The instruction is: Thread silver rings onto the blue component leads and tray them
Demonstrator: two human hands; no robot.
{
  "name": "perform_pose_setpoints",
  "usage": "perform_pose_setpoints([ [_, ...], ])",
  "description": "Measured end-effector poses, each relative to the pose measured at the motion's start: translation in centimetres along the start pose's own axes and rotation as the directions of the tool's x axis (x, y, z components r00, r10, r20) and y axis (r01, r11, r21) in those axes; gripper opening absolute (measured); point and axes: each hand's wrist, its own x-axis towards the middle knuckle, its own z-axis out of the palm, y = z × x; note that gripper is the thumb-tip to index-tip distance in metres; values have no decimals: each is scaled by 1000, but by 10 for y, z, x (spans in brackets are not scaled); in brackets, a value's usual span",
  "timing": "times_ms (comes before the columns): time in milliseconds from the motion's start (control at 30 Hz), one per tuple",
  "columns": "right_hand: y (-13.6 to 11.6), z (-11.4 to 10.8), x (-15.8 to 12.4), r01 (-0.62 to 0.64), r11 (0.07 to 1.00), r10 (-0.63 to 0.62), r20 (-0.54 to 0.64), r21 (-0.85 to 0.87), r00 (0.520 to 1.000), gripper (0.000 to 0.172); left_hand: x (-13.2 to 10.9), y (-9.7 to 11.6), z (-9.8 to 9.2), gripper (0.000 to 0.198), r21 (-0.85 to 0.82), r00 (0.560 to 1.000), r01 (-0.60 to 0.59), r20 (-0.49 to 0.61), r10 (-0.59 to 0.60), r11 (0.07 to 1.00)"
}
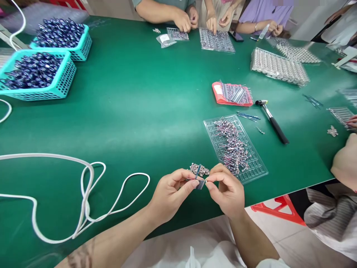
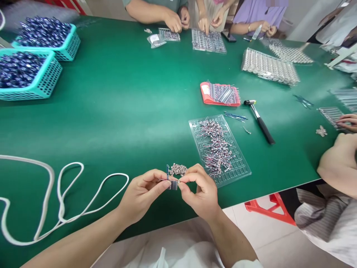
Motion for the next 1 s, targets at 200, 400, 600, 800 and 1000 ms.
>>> perform_pose_setpoints([
  [200, 0, 0, -1, -11, 1000, 11, 11, 10, 1000, 17, 1, -3, -2, 15, 60, 999, -33, 2, 33, 998],
  [400, 0, -1, -1, -13, 1000, 13, 10, -2, 1000, 14, 1, -3, -3, 17, 100, 999, -45, 13, 44, 994],
  [600, 1, -2, -1, -31, 999, 32, 40, -33, 999, 10, 1, 1, -4, 17, 163, 997, -65, 39, 59, 984],
  [800, 0, -4, 0, -52, 998, 53, 69, -18, 996, 10, 1, 2, -5, 15, 180, 995, -69, 79, 55, 981],
  [1000, 0, -5, 1, -102, 994, 99, 86, 28, 991, 5, 0, -1, -5, 12, 244, 987, -157, 82, 141, 957],
])
